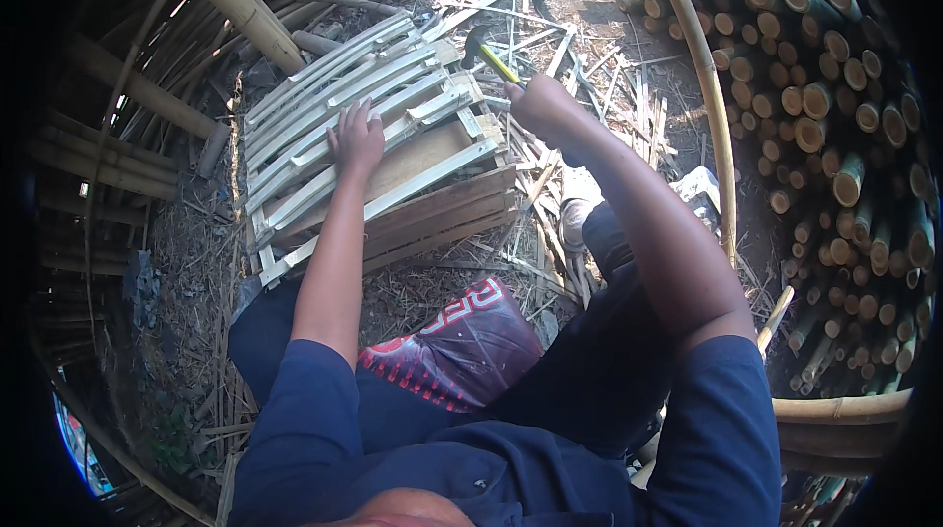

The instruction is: The person hammers nails into a wooden frame while sitting on the ground.

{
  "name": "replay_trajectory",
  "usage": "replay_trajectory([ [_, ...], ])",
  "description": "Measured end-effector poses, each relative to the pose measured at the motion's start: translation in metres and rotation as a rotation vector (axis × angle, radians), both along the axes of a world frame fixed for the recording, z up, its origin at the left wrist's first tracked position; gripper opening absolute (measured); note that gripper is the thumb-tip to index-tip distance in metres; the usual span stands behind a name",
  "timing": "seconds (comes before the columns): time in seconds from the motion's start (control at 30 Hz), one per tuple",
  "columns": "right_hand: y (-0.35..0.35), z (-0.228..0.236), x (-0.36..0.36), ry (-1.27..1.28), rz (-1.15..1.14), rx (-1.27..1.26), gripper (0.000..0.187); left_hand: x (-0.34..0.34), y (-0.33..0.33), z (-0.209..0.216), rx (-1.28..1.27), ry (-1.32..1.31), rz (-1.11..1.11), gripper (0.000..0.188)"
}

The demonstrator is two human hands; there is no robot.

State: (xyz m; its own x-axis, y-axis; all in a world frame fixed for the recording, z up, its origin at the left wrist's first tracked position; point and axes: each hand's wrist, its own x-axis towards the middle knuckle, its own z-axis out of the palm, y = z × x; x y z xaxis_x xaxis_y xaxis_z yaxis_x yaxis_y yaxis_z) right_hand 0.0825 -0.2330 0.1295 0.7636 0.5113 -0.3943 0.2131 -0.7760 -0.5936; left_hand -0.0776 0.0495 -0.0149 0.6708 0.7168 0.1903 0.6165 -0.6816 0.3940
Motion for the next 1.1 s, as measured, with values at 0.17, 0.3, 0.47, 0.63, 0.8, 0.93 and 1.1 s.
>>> replay_trajectory([
  [0.17, 0.0, 0.019, 0.0, -0.02, 0.02, -0.004, 0.059, 0.014, -0.012, 0.022, 0.183, -0.057, 0.011, 0.034],
  [0.3, 0.005, 0.012, -0.001, -0.056, 0.019, 0.067, 0.059, 0.049, -0.022, 0.024, -0.033, -0.206, -0.418, 0.031],
  [0.47, -0.003, 0.005, 0.002, -0.095, 0.022, 0.077, 0.06, 0.082, -0.066, 0.023, -0.043, -0.136, -0.493, 0.034],
  [0.63, -0.009, 0.017, -0.003, -0.049, 0.059, 0.038, 0.061, 0.082, -0.066, 0.006, 0.043, -0.311, -0.425, 0.023],
  [0.8, -0.015, 0.011, 0.002, -0.052, 0.073, 0.027, 0.059, 0.085, -0.064, 0.006, -0.051, -0.343, -0.469, 0.016],
  [0.93, -0.012, 0.007, -0.001, -0.062, 0.096, 0.041, 0.058, 0.081, -0.049, -0.001, -0.035, -0.412, -0.495, 0.016],
  [1.1, -0.02, -0.017, 0.004, -0.2, 0.204, 0.04, 0.055, 0.077, -0.077, 0.025, 0.122, -0.289, -0.386, 0.019],
])
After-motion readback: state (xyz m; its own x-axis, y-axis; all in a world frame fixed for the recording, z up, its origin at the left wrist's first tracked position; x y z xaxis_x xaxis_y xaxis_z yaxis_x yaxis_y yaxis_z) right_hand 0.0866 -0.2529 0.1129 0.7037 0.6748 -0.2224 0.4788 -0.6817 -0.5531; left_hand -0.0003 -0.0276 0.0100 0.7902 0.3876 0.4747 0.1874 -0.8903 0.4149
